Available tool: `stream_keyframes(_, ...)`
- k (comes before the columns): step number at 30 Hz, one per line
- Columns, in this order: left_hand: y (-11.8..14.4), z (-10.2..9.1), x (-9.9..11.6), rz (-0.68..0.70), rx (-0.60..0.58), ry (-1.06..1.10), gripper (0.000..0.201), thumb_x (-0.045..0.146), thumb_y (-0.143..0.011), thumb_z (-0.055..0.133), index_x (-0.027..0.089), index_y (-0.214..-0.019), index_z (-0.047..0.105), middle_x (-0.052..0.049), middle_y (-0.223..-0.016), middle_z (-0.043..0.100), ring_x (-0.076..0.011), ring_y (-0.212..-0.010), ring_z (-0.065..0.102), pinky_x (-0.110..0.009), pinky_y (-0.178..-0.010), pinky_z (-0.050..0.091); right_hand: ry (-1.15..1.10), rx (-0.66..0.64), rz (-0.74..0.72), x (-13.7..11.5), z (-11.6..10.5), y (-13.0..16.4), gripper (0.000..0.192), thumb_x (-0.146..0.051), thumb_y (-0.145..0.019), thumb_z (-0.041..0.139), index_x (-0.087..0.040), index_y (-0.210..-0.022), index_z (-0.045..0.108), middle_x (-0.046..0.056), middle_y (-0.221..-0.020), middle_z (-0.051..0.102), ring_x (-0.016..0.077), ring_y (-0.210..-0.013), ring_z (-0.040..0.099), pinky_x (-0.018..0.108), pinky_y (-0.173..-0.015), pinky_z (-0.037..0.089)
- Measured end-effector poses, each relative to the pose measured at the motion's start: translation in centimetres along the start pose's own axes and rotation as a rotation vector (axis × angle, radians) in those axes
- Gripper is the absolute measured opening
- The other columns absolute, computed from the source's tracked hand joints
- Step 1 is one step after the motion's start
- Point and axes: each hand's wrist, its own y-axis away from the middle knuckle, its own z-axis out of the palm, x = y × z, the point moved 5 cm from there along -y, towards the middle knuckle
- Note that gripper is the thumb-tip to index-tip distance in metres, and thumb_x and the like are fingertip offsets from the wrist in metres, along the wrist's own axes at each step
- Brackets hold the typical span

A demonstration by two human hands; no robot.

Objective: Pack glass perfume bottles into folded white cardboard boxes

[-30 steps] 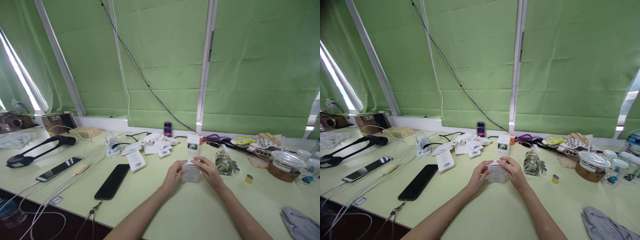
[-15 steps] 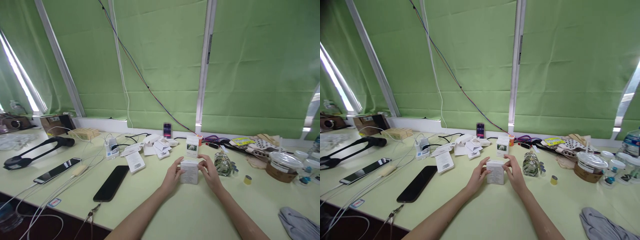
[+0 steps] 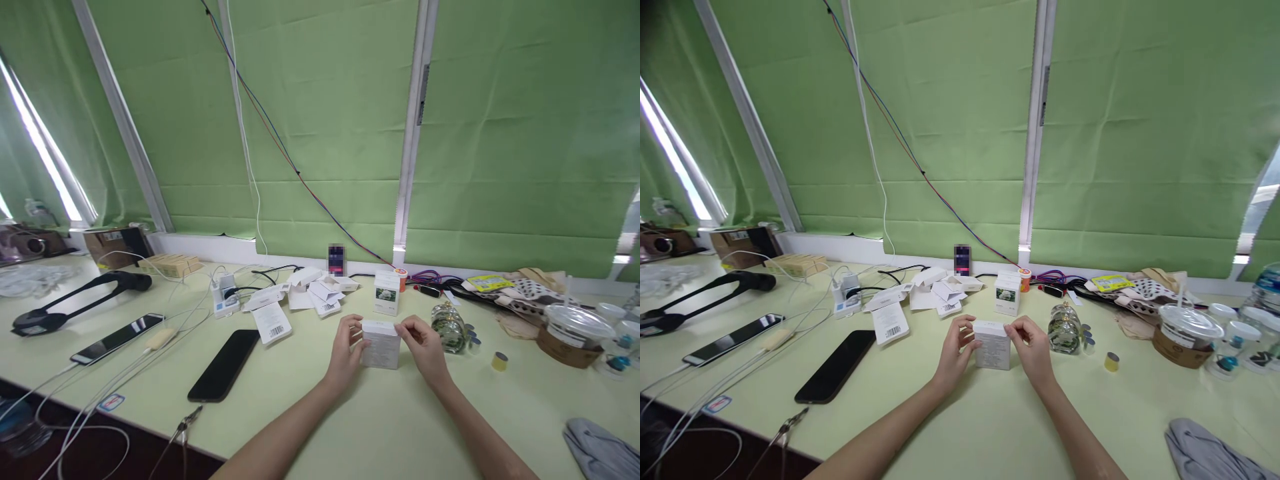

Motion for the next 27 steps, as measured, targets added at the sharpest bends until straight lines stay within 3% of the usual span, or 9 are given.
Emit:
stream_keyframes(9,-0.1,0.0,0.1,-0.035,0.000,0.039,0.018,0.018,-0.080,0.057,0.022,-0.096,0.051,-0.006,-0.117,0.046,-0.0198,-0.107,0.053,-0.034,-0.085,0.051,0.131,-0.004,-0.035,0.3,-0.3,-0.2,0.028,-0.043,-0.089,0.049,-0.022,-0.072,0.053,0.000,-0.067,0.053,0.0152,-0.058,0.048,0.028,-0.056,0.038)
stream_keyframes(18,-0.4,0.0,0.7,-0.007,-0.031,0.072,0.012,0.023,-0.082,0.058,0.021,-0.093,0.057,-0.006,-0.113,0.047,-0.0200,-0.107,0.052,-0.034,-0.087,0.051,0.143,-0.033,0.094,0.2,0.1,0.2,0.025,-0.044,-0.091,0.046,-0.024,-0.075,0.047,-0.005,-0.050,0.051,0.0149,-0.047,0.053,0.027,-0.055,0.041)
stream_keyframes(27,-0.4,0.0,0.4,0.002,-0.023,0.078,0.013,0.020,-0.081,0.058,0.021,-0.093,0.054,-0.005,-0.111,0.049,-0.0195,-0.104,0.054,-0.034,-0.086,0.051,0.298,-0.026,-0.074,-0.8,-0.2,0.0,0.030,-0.044,-0.093,0.039,-0.024,-0.072,0.046,-0.003,-0.056,0.051,0.0137,-0.048,0.051,0.027,-0.054,0.042)
